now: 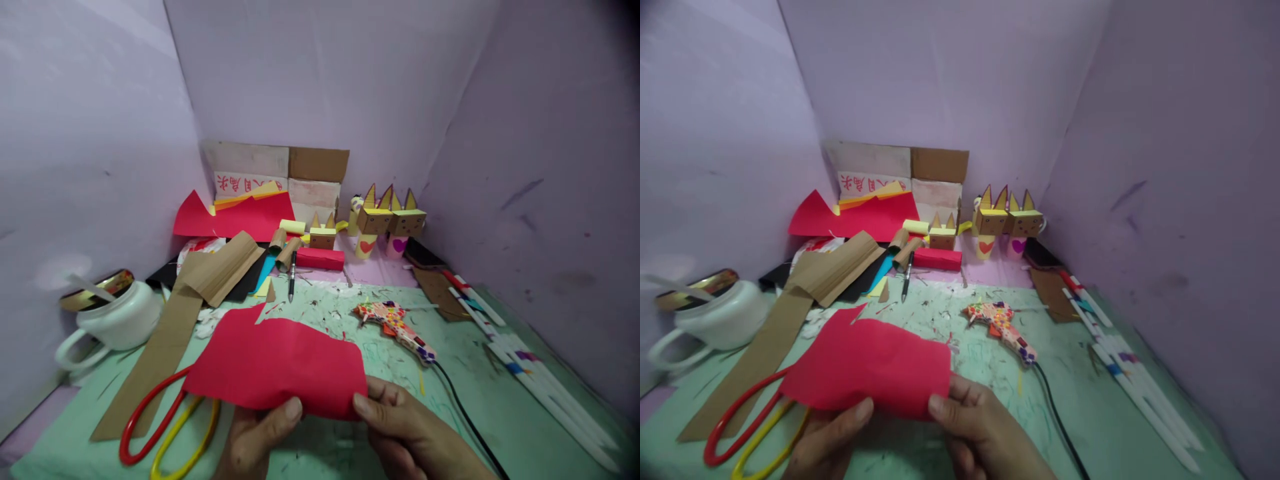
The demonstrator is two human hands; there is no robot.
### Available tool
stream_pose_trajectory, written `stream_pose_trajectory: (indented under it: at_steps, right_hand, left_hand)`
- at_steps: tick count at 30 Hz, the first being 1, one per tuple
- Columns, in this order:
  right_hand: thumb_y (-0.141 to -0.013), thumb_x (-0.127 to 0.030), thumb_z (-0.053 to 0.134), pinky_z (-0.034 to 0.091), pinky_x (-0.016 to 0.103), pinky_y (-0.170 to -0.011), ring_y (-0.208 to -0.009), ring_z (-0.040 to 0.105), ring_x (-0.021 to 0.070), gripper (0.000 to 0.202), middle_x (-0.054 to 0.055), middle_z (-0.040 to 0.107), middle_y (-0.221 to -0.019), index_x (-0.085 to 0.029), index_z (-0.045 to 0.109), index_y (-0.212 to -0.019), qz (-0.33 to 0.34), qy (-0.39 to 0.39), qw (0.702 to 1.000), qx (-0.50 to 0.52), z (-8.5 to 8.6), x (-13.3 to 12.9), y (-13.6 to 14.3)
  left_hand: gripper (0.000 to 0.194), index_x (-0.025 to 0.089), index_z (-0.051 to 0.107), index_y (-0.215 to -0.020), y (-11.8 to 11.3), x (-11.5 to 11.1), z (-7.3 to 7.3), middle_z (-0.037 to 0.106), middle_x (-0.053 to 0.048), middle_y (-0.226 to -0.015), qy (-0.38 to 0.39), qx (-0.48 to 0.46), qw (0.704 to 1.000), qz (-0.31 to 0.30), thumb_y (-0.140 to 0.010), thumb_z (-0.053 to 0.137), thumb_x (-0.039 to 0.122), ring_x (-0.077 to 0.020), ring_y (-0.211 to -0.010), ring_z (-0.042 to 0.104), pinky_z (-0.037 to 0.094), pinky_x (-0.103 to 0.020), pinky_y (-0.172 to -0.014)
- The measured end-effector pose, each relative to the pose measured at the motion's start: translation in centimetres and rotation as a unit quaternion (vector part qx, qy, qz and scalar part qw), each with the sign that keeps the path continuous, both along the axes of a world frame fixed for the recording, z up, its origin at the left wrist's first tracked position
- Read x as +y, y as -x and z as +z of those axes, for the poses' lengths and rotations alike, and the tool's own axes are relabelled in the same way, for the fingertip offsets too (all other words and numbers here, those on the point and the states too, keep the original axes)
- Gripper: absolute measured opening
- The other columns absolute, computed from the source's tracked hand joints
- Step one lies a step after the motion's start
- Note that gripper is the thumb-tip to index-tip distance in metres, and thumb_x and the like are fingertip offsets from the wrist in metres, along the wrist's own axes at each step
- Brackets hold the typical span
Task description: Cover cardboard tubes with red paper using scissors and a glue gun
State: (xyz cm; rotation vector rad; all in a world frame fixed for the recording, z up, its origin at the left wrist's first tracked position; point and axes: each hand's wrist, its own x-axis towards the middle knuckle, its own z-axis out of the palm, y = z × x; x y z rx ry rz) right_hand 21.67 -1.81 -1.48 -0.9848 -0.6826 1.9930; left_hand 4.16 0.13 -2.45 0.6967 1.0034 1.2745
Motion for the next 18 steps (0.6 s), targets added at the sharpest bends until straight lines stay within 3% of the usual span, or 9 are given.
stream_pose_trajectory:
  at_steps: [4, 7, 9, 11, 12, 15, 18]
  right_hand:
    - [-0.059, -0.048, 0.083, 0.017, 0.010, -0.029, -0.028, 0.016, -0.0008, 0.050, -0.013, 0.036, -0.032, -0.014, 0.069, -0.093, -0.066, 0.025, 0.997, -0.013, 0.3, 0.1, 0.4]
    - [-0.062, -0.043, 0.083, 0.017, 0.011, -0.032, -0.029, 0.019, -0.0010, 0.040, -0.011, 0.040, -0.033, -0.014, 0.068, -0.085, -0.142, 0.022, 0.989, -0.031, 0.4, 0.3, 0.6]
    - [-0.061, -0.042, 0.084, 0.016, 0.012, -0.032, -0.029, 0.020, -0.0009, 0.037, -0.011, 0.038, -0.032, -0.014, 0.066, -0.077, -0.177, 0.031, 0.983, -0.034, 0.2, 0.4, 0.5]
    - [-0.059, -0.042, 0.085, 0.017, 0.012, -0.032, -0.030, 0.022, -0.0005, 0.038, -0.011, 0.037, -0.032, -0.014, 0.064, -0.072, -0.206, 0.049, 0.977, -0.031, -0.1, 0.5, 0.5]
    - [-0.057, -0.041, 0.086, 0.017, 0.011, -0.032, -0.030, 0.023, -0.0003, 0.038, -0.011, 0.037, -0.033, -0.014, 0.063, -0.070, -0.222, 0.057, 0.973, -0.029, -0.3, 0.5, 0.5]
    - [-0.051, -0.036, 0.090, 0.020, 0.011, -0.031, -0.031, 0.028, -0.0004, 0.040, -0.010, 0.043, -0.040, -0.015, 0.058, -0.065, -0.275, 0.064, 0.959, -0.014, -0.3, 0.4, 0.6]
    - [-0.046, -0.030, 0.092, 0.023, 0.011, -0.030, -0.030, 0.033, -0.0006, 0.047, -0.010, 0.046, -0.045, -0.016, 0.049, -0.058, -0.311, 0.074, 0.948, 0.004, 0.1, 0.3, 0.9]
  left_hand:
    - [0.051, 0.018, 0.067, -0.103, 1.0, 0.5, -1.1, 0.073, -0.005, -0.079, -0.009, 0.101, 0.992, -0.070, -0.060, 0.080, 0.044, -0.0244, -0.074, 0.067, 0.054, -0.028, -0.059]
    - [0.044, 0.020, 0.068, -0.102, 4.0, 0.6, -1.6, 0.073, -0.007, -0.088, -0.056, 0.255, 0.957, -0.128, -0.067, 0.072, 0.047, -0.0223, -0.071, 0.067, 0.054, -0.027, -0.056]
    - [0.035, 0.024, 0.070, -0.101, 7.1, 0.5, -1.9, 0.074, -0.006, -0.089, -0.108, 0.419, 0.893, -0.125, -0.074, 0.065, 0.047, -0.0236, -0.077, 0.069, 0.056, -0.028, -0.065]
    - [0.036, 0.027, 0.068, -0.102, 10.5, 0.5, -2.3, 0.073, -0.005, -0.101, -0.169, 0.565, 0.807, -0.008, -0.073, 0.063, 0.047, -0.0263, -0.085, 0.069, 0.056, -0.033, -0.075]
    - [0.040, 0.027, 0.064, -0.111, 11.9, 0.5, -2.6, 0.069, -0.006, -0.114, -0.189, 0.614, 0.765, 0.041, -0.076, 0.058, 0.046, -0.0295, -0.101, 0.065, 0.053, -0.037, -0.085]
    - [0.041, 0.022, 0.059, -0.118, 14.2, 0.5, -3.6, 0.066, -0.010, -0.118, -0.196, 0.710, 0.677, 0.006, -0.083, 0.044, 0.035, -0.0309, -0.110, 0.059, 0.045, -0.045, -0.096]
    - [0.048, 0.014, 0.056, -0.125, 13.9, 0.8, -3.7, 0.063, -0.016, -0.120, -0.155, 0.764, 0.625, -0.048, -0.080, 0.038, 0.019, -0.0313, -0.108, 0.060, 0.046, -0.046, -0.094]
